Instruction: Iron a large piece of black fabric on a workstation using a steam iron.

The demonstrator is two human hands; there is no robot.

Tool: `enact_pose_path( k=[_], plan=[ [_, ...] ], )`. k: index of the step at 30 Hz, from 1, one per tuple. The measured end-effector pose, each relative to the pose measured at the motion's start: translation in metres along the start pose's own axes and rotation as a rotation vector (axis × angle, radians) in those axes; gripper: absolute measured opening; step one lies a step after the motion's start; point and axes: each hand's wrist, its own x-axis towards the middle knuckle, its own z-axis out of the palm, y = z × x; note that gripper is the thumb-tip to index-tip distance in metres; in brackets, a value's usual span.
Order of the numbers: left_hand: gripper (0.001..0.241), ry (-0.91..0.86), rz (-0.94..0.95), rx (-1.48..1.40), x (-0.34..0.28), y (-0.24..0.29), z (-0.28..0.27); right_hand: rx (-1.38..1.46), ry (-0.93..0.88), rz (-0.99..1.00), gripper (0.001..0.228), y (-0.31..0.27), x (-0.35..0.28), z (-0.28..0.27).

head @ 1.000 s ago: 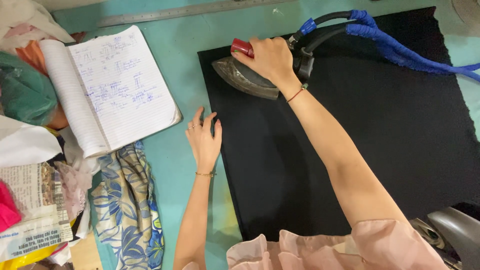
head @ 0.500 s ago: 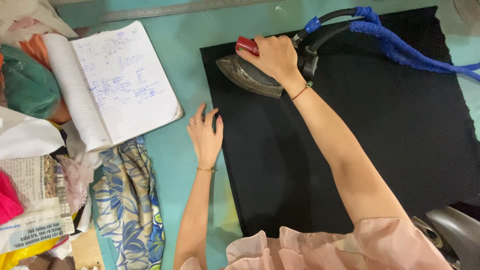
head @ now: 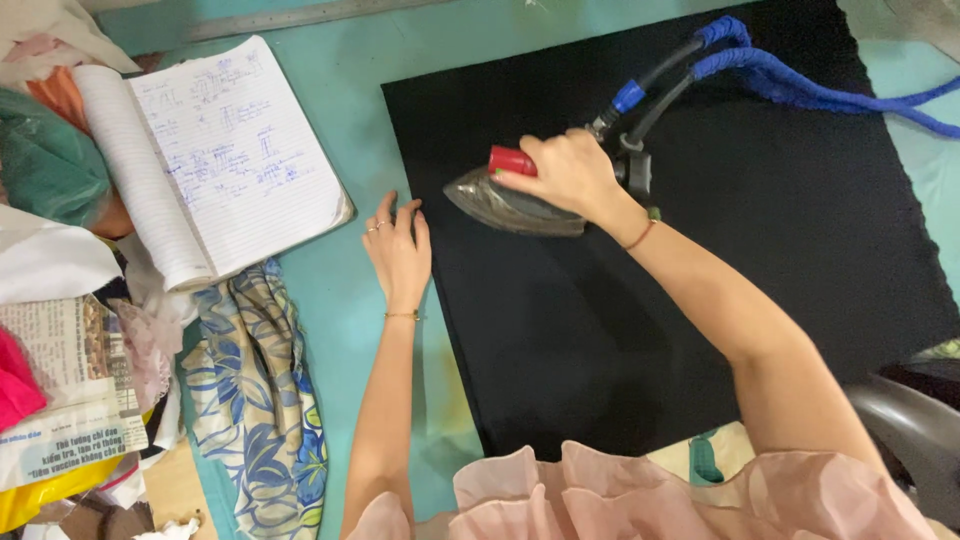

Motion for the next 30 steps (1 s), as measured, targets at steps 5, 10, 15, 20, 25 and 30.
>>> enact_pose_path(
  k=[5, 10, 15, 20, 25, 30],
  plan=[
    [0.018, -0.003, -0.006, 0.015, -0.001, -0.002, 0.005, -0.056, -0.013, -0.093, 0.065, -0.016, -0.066, -0.021],
    [0.021, 0.018, 0.033, 0.028, -0.003, -0.007, 0.007, 0.021, -0.111, -0.161, 0.061, -0.044, -0.143, -0.044],
    [0.026, -0.016, 0.032, 0.046, -0.004, -0.006, 0.006, 0.064, -0.137, -0.121, 0.058, -0.07, -0.216, -0.067],
    [0.026, -0.035, 0.013, 0.041, -0.002, -0.007, 0.008, 0.109, -0.141, -0.058, 0.057, -0.084, -0.263, -0.085],
    [0.021, 0.009, 0.062, 0.077, -0.005, -0.013, 0.012, 0.08, -0.105, -0.048, 0.059, -0.079, -0.277, -0.085],
    [0.022, -0.01, 0.023, 0.021, -0.005, -0.012, 0.011, 0.045, -0.057, -0.06, 0.057, -0.058, -0.258, -0.078]
  ],
)
